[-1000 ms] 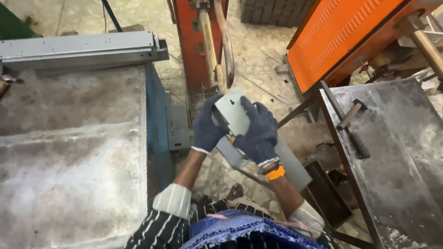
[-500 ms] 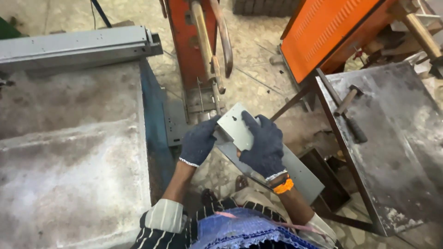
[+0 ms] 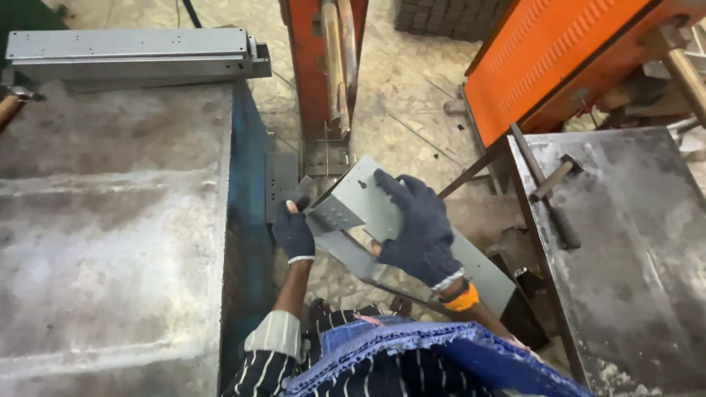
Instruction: The person places a flat sheet-metal panel into a press brake, aligns it against the guide, and pulls the machine lever to bend the panel edge. They then set the bent panel onto a stack of finished panels and pick up the next flat panel to repeat the bending cycle.
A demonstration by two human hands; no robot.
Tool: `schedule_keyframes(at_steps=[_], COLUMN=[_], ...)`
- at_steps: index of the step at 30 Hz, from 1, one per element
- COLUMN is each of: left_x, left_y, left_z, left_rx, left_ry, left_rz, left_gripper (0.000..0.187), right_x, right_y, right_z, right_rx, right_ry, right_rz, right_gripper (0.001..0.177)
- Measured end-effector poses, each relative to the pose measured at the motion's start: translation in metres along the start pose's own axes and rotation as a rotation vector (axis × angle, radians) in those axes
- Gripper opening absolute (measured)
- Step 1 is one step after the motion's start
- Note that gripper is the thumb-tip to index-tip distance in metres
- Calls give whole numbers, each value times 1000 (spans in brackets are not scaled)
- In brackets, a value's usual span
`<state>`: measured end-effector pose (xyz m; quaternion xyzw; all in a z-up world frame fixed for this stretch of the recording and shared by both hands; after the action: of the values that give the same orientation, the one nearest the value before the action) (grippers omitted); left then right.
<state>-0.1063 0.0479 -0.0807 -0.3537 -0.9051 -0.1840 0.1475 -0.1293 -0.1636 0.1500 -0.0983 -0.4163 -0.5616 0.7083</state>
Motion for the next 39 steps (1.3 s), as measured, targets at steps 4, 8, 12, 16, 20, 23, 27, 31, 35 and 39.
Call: schedule_keyframes(at_steps=[4, 8, 12, 16, 20, 23, 27, 31, 35, 39], left_x=[-36, -28, -27, -39, -40, -47, -45, -63, -68, -60], left_y=[7, 14, 8, -5, -13, -15, -28, -54, -71, -65], left_z=[28, -21, -66, -90, -126, -133, -171, -193, -216, -217], left_rx=[-101, -14, -148, -144, -287, -404, -679, -832, -970, -1101], left_ry=[57, -95, 56, 137, 245, 357, 477, 367, 383, 486], left_rz=[-163, -110, -120, -97, -100, -71, 44, 146, 183, 282], left_gripper=[40, 41, 34, 28, 15, 23, 47, 52, 48, 39], right_x=[55, 102, 139, 170, 185, 191, 179, 101, 4, -26], right_y=[3, -9, -17, -30, -41, -49, -50, -32, -30, -39], right_z=[1, -36, -77, -126, -174, -196, -180, -129, -164, -185], right_rx=[-23, -77, 24, 50, -62, -97, 130, 90, -9, -52], right_ry=[125, 354, 459, 245, 354, 226, -104, 51, 41, 283], right_rz=[61, 50, 79, 120, 189, 131, -279, -197, 2, -69], right_gripper=[107, 120, 130, 132, 135, 133, 101, 77, 48, 35])
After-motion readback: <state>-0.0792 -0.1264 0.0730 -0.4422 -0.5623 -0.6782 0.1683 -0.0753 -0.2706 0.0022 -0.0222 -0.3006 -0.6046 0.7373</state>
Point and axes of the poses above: each hand's wrist, its own y-axis towards the middle knuckle, its own x-axis out of the back of the hand, z = x × y, the point moved 1 cm from there along y, towards the middle knuckle, and after that the axes turned 12 degrees about y, right-handed, at the moved point
